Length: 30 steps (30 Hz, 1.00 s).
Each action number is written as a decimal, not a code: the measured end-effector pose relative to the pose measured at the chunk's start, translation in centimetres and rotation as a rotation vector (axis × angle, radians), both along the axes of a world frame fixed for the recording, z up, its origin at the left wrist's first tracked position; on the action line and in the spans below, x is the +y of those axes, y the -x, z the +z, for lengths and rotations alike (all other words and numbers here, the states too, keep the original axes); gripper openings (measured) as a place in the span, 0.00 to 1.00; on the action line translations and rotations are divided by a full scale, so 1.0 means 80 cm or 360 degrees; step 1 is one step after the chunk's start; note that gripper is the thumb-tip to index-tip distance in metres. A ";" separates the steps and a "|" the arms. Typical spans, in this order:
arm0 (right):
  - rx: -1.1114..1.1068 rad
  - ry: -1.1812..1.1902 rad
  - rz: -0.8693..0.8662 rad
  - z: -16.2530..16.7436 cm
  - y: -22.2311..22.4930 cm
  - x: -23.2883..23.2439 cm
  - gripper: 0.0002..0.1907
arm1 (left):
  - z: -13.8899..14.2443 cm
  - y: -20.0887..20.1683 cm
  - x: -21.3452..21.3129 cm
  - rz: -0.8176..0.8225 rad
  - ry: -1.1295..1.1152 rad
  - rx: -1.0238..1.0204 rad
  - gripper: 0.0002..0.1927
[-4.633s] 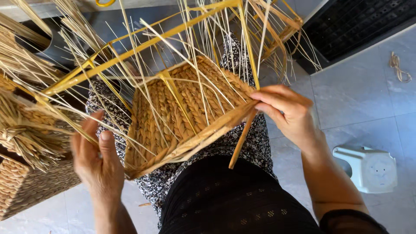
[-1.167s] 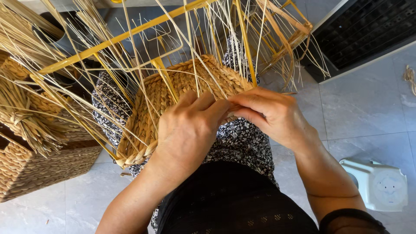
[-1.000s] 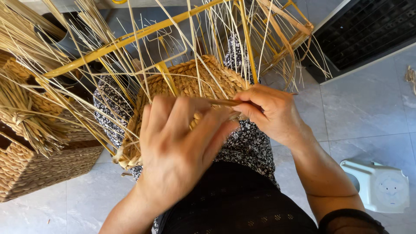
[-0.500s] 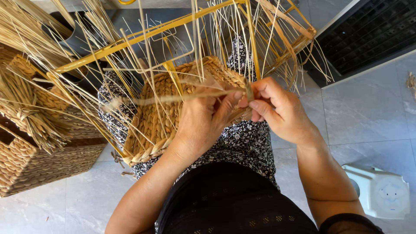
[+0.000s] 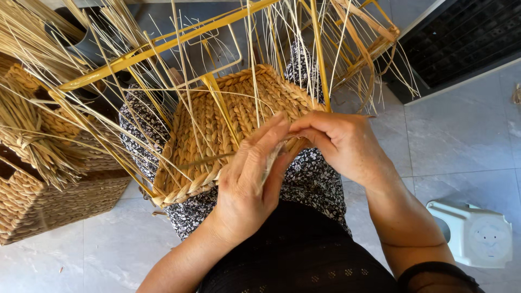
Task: The person weaves dried water hyacinth strands around a bamboo frame basket, tucking and tightening the strands along the woven edge. They pull long strands from a bundle, fold them, and weave them into the basket wall, rotating the basket as they work.
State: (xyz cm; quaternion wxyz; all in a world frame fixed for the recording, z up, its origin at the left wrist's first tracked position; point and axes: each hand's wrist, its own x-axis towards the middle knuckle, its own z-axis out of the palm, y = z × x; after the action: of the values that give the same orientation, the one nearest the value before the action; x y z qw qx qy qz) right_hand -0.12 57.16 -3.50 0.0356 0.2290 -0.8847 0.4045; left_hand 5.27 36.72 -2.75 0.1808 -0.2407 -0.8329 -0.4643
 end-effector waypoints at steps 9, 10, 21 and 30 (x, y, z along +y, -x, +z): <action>0.0028 0.0281 0.0093 -0.003 -0.007 -0.003 0.08 | -0.012 0.010 0.003 0.0376 0.0564 0.0217 0.13; 0.0034 0.0326 0.0082 -0.005 -0.008 -0.004 0.08 | -0.012 0.010 0.003 0.0371 0.0545 0.0212 0.12; -0.0077 0.0733 0.0061 -0.034 0.004 0.024 0.03 | 0.017 0.001 -0.014 0.0305 0.0814 -0.0018 0.08; -0.0271 0.0974 -0.1082 -0.129 0.235 0.167 0.15 | -0.005 -0.013 -0.078 0.0437 0.0283 -0.0035 0.06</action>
State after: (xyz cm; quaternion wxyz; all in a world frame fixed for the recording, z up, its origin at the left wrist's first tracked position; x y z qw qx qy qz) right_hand -18.89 70.55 -13.84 0.1593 -0.1292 -0.7493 0.6296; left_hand 6.33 30.49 -3.12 0.2114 -0.1346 -0.8978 -0.3622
